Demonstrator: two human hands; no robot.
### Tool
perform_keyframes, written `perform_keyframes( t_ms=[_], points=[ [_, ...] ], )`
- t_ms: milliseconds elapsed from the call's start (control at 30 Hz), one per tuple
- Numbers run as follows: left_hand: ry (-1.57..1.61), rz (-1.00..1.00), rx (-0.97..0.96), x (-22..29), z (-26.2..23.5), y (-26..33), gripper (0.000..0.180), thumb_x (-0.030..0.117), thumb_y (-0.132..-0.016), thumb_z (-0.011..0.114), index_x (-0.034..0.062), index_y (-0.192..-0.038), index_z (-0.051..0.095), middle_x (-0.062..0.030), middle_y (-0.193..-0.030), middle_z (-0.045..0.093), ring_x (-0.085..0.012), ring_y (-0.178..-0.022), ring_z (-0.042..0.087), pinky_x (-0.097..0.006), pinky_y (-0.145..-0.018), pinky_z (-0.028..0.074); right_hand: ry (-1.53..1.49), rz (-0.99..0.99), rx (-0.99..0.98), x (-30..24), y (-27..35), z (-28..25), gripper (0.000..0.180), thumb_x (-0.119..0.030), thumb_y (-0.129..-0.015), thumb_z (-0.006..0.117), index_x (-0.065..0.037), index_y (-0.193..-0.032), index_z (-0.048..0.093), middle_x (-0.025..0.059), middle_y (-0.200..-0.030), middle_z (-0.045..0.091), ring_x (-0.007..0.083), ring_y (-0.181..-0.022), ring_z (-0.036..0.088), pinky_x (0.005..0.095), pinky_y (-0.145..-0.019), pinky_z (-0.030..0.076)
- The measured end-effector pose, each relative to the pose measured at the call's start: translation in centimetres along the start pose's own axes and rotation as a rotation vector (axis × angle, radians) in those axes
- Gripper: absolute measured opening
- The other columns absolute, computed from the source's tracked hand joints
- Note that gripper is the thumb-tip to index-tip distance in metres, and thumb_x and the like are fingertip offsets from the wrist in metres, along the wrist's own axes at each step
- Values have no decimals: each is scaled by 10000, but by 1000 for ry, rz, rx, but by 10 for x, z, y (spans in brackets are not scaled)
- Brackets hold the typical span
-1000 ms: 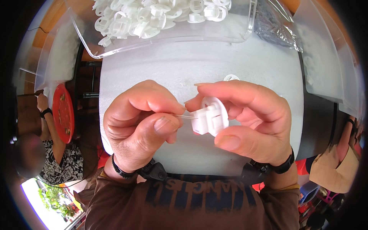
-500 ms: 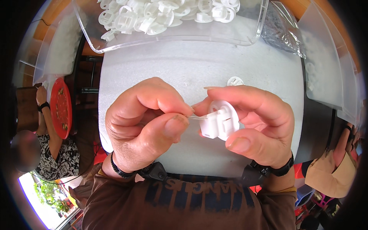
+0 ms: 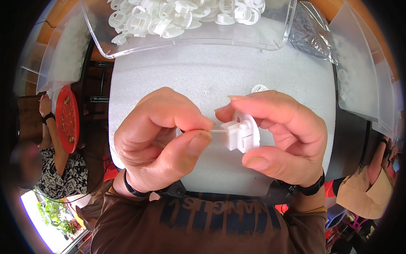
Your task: Assembling small white plastic components by manually inserting metal pins into them.
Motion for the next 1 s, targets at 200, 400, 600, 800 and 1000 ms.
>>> perform_keyframes(
  t_ms=[200, 400, 600, 800, 1000],
  points=[
    [-197, 230, 11, 16, 3, 0, 180, -55, -711, 662, 6, -869, 599, -78, -784, 596, -148, -657, 538, -253, -573, 401, 106, -185, -134, -12, -3, 4, 519, -249, -744, 710, -3, -1168, 538, 216, -1048, 570, 257, -927, 576, 329, -806, 446],
    [-261, 286, 40, 24, 5, 4, 227, -71, -692, 679, 6, -891, 601, -89, -799, 597, -153, -658, 549, -259, -573, 415, 171, -337, -250, -20, -4, 3, 476, -136, -754, 696, -55, -1190, 525, 256, -1167, 498, 270, -962, 576, 339, -810, 469],
    [-152, 187, 9, 17, 5, 2, 251, -73, -707, 674, 17, -927, 593, -84, -830, 590, -158, -689, 554, -260, -591, 418, 90, -328, -248, -17, -1, 1, 403, -160, -801, 671, -84, -1165, 515, 277, -1198, 462, 271, -921, 594, 351, -770, 507],
    [-122, 172, -3, 13, 6, 1, 247, -62, -696, 690, 15, -909, 592, -85, -817, 594, -160, -685, 552, -266, -591, 416, 134, -327, -210, -18, 0, 0, 376, -147, -807, 659, -109, -1156, 523, 256, -1187, 467, 270, -914, 588, 368, -770, 513],
    [-195, 199, 12, 16, 7, 1, 237, -60, -677, 702, 16, -878, 601, -81, -772, 598, -160, -662, 554, -264, -575, 419, 263, -353, -171, -25, 3, 2, 356, -114, -802, 647, -131, -1141, 540, 246, -1186, 461, 286, -952, 561, 406, -788, 509]
  ],
)
Point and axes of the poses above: each hand's wrist, its own y-axis away from the middle knuckle, its own z-axis out of the palm, x = y × z, the point moved 9 cm from there along -y, towards the middle knuckle
